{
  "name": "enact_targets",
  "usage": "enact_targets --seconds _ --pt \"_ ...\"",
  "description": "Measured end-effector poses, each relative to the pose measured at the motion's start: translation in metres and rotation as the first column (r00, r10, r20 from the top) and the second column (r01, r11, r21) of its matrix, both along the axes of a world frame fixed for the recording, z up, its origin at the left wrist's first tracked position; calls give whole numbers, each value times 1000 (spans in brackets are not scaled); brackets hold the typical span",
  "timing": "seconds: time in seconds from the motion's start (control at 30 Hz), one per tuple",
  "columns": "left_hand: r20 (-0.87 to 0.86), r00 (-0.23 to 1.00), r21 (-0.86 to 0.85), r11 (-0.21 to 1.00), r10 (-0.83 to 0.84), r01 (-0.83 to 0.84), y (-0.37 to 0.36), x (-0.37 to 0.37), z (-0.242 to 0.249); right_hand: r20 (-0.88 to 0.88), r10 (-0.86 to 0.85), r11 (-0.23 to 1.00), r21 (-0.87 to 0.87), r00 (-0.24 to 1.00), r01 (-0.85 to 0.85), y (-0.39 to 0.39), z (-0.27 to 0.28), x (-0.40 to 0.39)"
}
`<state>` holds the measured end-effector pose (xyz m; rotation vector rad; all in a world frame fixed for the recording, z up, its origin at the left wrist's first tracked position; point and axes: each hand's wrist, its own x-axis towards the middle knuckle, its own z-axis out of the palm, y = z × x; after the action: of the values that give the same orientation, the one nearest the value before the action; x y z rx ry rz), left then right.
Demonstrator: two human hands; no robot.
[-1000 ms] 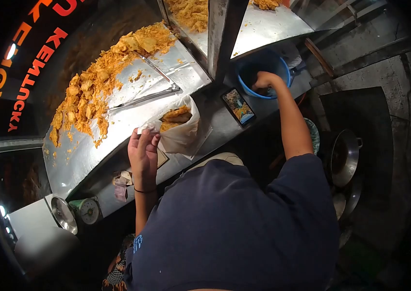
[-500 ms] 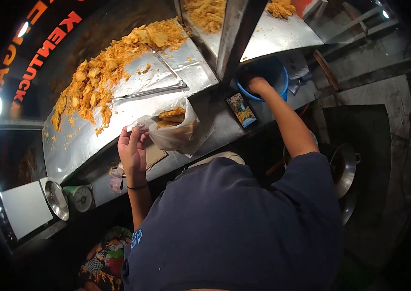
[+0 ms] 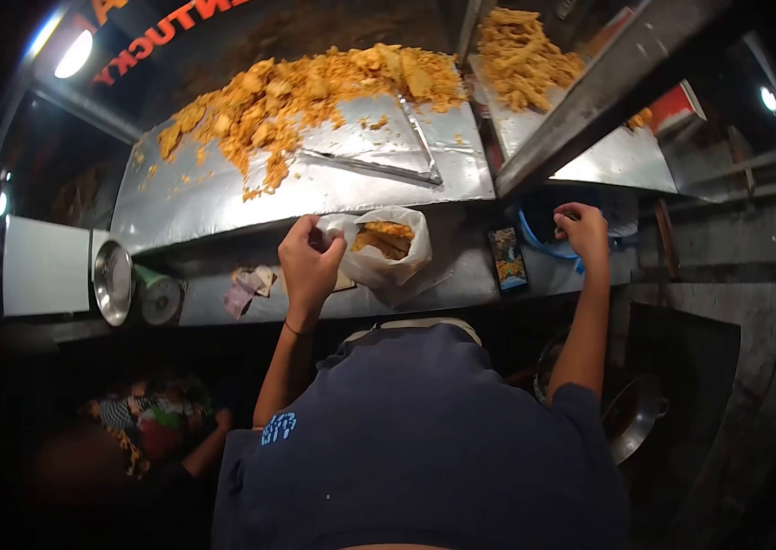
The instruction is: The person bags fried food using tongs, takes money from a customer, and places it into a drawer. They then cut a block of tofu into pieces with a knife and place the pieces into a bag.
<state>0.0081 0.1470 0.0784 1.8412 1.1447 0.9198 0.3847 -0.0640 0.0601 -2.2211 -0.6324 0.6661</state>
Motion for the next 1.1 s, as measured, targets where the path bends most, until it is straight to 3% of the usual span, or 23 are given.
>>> enact_targets --seconds 0.13,0.23,0.3,0.33,0.4,0.43,0.5,0.53,0.57,0.67,0.7,0.77,0.8,0.9,0.93,1.0,1.1 --pt "83 996 -43 999 -6 10 -3 1 -4 -307 351 921 285 885 -266 45 71 -72" --pt "136 991 -109 994 -9 24 -5 1 -1 -422 671 741 358 610 -567 102 76 -122" --pt "149 989 -113 993 -4 21 -6 1 -4 -40 862 486 351 506 -800 140 62 -159" --pt "158 987 -116 993 2 17 -5 0 -6 -38 864 481 350 501 -804 150 52 -174" --pt "193 981 -122 992 11 13 -3 0 -13 462 830 270 156 312 -950 165 36 -194" --pt "224 974 -128 992 14 15 -1 -2 -15 462 834 257 157 301 -954 164 37 -199" --pt "213 976 -136 991 37 -8 -1 -4 -7 459 796 385 118 394 -915 156 40 -211" --pt "203 978 -147 989 46 -16 -1 -6 -5 262 897 367 10 356 -930 155 45 -213" --pt "206 976 -151 988 65 -34 0 -7 -6 259 905 349 5 338 -937 151 46 -215" --pt "194 981 -44 999 14 -6 5 -9 -3 155 988 66 -410 2 -910 142 46 -211" --pt "197 980 -46 999 27 -19 6 -11 1 153 988 54 -412 -11 -910 141 56 -207" --pt "81 994 50 996 -76 72 9 -15 9 -12 980 -147 -710 -196 -689 141 86 -199" --pt "83 994 48 997 -71 67 9 -16 12 -25 973 -149 -829 -230 -540 144 88 -194" --pt "36 984 73 982 -175 172 9 -17 15 200 924 -41 -794 -325 -606 158 87 -173" --pt "37 982 87 980 -183 180 9 -17 14 199 924 -42 -796 -327 -603 162 88 -169" --pt "41 983 107 979 -180 175 10 -19 15 412 862 48 -647 -295 -761 174 93 -163" --pt "48 993 77 992 -108 104 10 -27 13 453 819 62 -680 -352 -731 201 118 -151"
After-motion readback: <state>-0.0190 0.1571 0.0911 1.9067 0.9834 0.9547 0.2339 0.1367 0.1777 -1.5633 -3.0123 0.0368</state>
